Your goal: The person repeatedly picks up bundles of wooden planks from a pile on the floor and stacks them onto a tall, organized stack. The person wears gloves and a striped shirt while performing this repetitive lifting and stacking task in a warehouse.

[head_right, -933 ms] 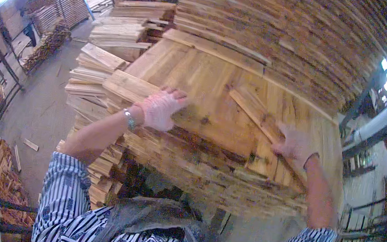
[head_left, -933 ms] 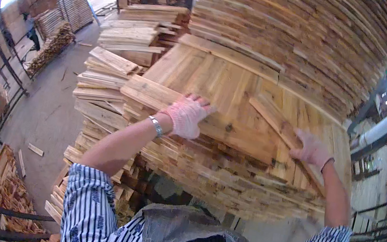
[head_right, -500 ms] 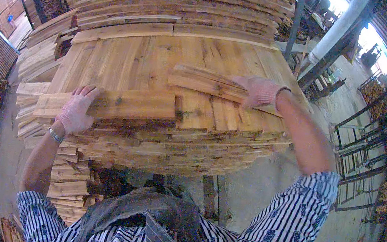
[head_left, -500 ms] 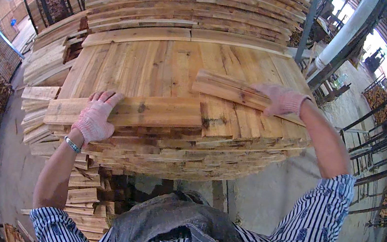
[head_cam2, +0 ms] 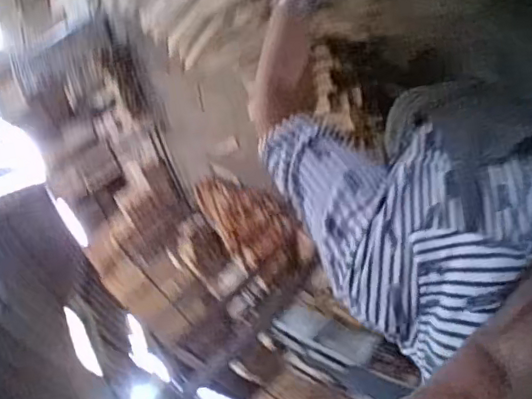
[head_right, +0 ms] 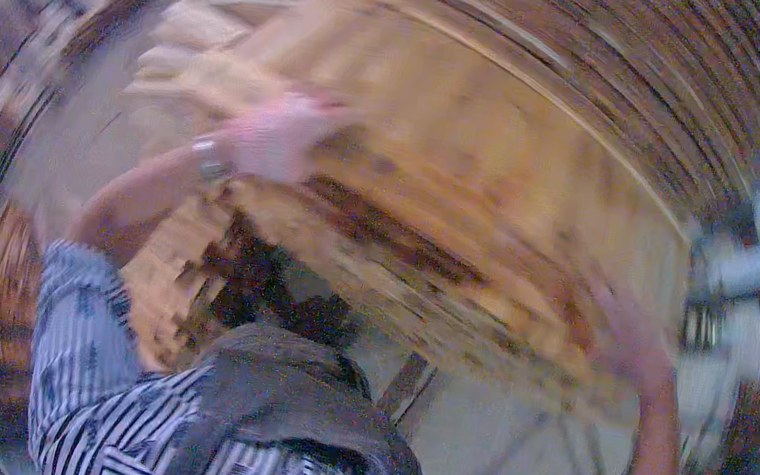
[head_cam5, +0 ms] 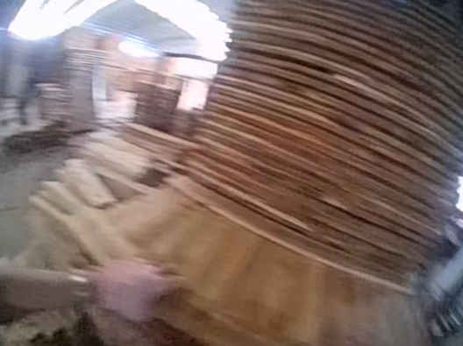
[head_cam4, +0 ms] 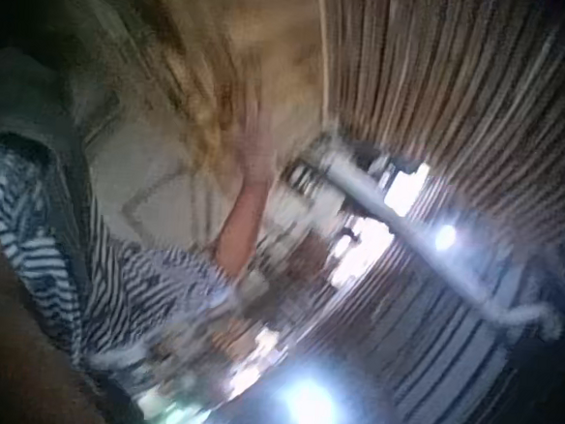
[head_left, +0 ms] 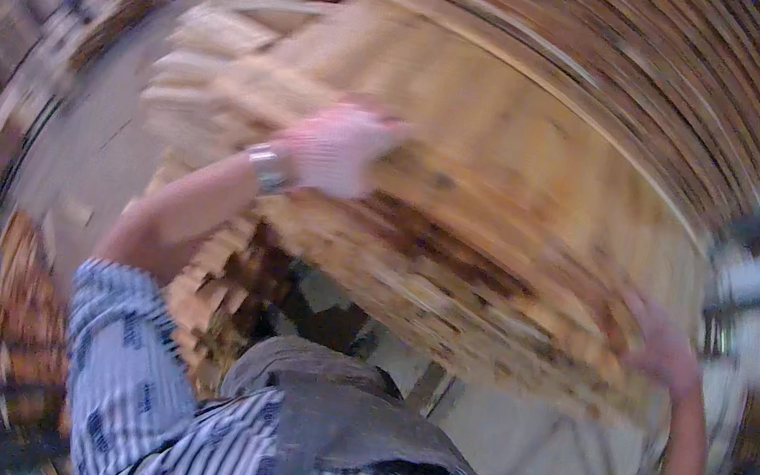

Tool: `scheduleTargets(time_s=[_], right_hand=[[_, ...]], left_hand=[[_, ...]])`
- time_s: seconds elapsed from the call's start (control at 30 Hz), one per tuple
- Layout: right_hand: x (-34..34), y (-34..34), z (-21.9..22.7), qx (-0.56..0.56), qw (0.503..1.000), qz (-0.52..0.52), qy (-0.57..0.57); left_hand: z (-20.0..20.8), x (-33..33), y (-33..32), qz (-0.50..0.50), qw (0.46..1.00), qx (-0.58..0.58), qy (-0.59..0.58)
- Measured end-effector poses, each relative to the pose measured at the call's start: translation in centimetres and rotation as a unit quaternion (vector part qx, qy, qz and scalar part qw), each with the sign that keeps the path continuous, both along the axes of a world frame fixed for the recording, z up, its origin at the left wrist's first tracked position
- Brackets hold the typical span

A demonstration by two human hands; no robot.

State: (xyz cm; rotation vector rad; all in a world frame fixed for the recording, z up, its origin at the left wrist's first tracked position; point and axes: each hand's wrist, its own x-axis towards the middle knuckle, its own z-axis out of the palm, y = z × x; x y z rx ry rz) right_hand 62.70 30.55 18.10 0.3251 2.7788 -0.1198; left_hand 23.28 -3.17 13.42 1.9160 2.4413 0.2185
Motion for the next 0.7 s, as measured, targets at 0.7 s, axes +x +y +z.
scheduleTargets(time_s=[0.7], right_hand=[[-14.7, -30.0, -42.7, -0.484, 0.866, -0.068, -0.102]], left_hand=[[-33.3, 15.9, -32.1, 0.601, 0.420, 0.321, -0.600]])
